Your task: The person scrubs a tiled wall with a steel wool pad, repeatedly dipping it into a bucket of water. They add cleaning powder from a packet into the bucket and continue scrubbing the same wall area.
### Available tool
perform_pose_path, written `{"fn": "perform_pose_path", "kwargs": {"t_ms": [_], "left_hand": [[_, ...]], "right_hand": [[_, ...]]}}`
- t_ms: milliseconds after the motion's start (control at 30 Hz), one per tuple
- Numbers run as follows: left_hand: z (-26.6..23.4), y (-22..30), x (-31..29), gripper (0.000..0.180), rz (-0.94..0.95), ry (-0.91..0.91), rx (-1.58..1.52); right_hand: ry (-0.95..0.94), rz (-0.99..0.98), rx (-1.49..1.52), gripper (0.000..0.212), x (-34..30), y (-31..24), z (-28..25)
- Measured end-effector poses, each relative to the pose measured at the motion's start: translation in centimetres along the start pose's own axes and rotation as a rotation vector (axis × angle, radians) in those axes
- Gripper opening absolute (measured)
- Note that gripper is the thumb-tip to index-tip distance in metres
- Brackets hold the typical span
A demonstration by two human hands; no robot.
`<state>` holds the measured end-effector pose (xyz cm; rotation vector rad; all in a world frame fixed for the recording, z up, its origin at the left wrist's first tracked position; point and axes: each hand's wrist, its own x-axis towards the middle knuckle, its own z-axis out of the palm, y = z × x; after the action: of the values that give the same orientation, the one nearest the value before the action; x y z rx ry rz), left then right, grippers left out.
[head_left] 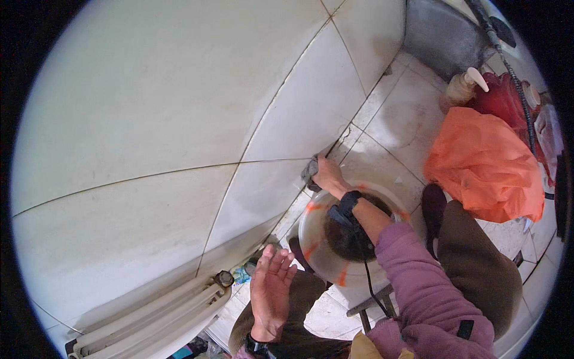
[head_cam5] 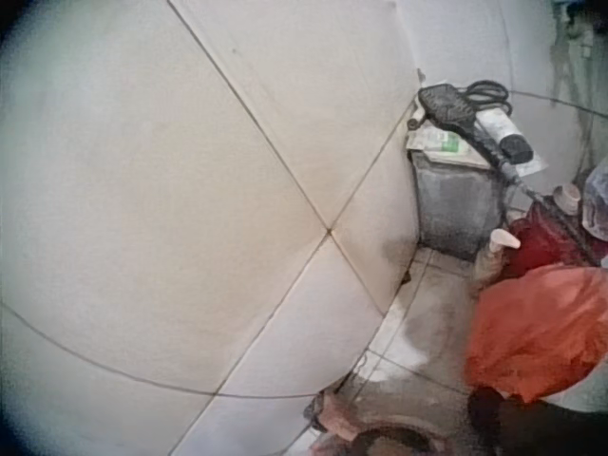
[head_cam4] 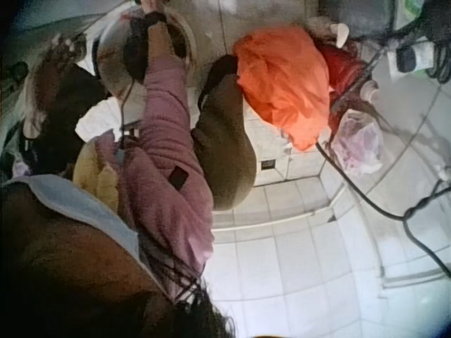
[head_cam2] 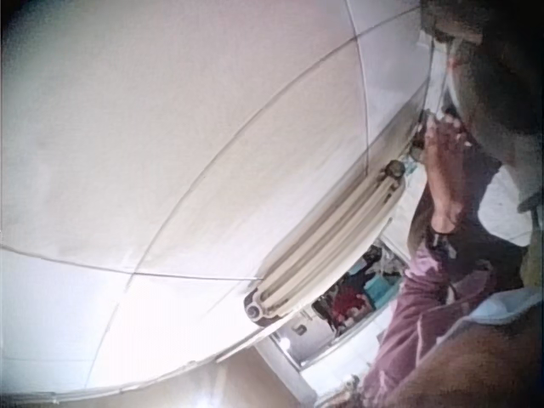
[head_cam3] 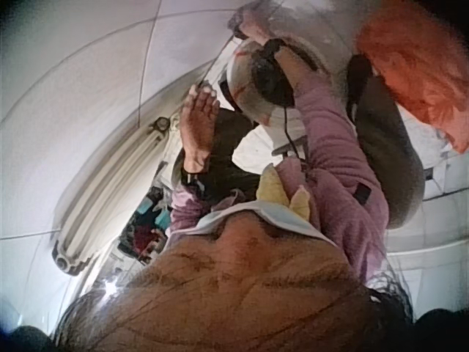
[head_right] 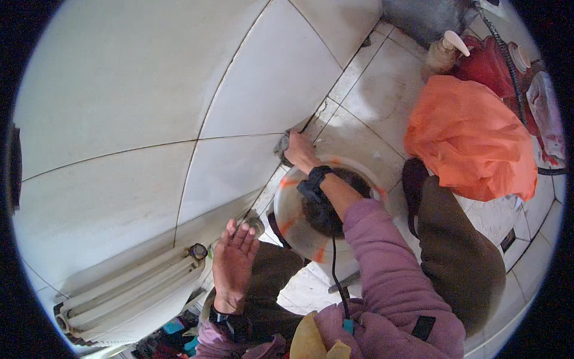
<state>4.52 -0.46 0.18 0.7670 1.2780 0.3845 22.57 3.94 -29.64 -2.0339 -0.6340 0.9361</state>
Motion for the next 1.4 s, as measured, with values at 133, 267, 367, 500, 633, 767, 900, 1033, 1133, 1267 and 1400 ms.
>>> {"fn": "perform_pose_path", "kwargs": {"t_ms": [133,267,367,500,633,767,900,1033,1133,1267,1400], "left_hand": [[0.0,0.0,-0.3,0.033,-0.007,0.001,-0.009],[0.0,-0.3,-0.7,0.041,0.058,0.035,-0.019],[0.0,-0.2,-0.7,0.038,0.068,0.049,-0.029],[0.2,0.1,-0.6,0.036,0.077,0.06,-0.039],[0.9,0.0,-0.8,0.034,0.11,0.005,-0.024],[1.7,0.0,-0.6,0.034,0.081,0.035,0.017],[2.4,0.0,-0.2,0.033,0.074,0.002,0.017],[2.8,-0.1,0.2,0.029,0.044,0.043,0.029],[2.7,0.0,0.5,0.026,0.027,0.034,0.008],[2.1,0.2,0.7,0.026,0.003,0.013,0.002],[1.3,0.2,0.6,0.028,0.001,-0.015,-0.027]], "right_hand": [[0.088,0.073,0.487,0.044,-2.8,-3.3,0.9],[0.241,-0.173,0.623,0.042,-6.9,-8.9,-1.0],[0.312,-0.437,0.712,0.047,-10.5,-13.9,-2.7],[0.262,-0.807,0.559,0.047,-12.0,-16.3,-4.2],[0.329,-0.945,0.282,0.041,-9.9,-13.0,-4.4],[0.135,-0.57,0.257,0.045,-8.4,-9.2,-2.8],[0.131,-0.286,0.313,0.055,-5.8,-6.2,-1.1],[0.047,0.034,0.354,0.061,-1.8,-2.2,-1.0],[0.105,0.15,0.43,0.05,0.6,0.6,-2.5],[0.215,0.355,0.801,0.035,4.2,3.4,-7.2],[0.633,0.109,0.801,0.031,7.2,5.3,-11.6]]}}
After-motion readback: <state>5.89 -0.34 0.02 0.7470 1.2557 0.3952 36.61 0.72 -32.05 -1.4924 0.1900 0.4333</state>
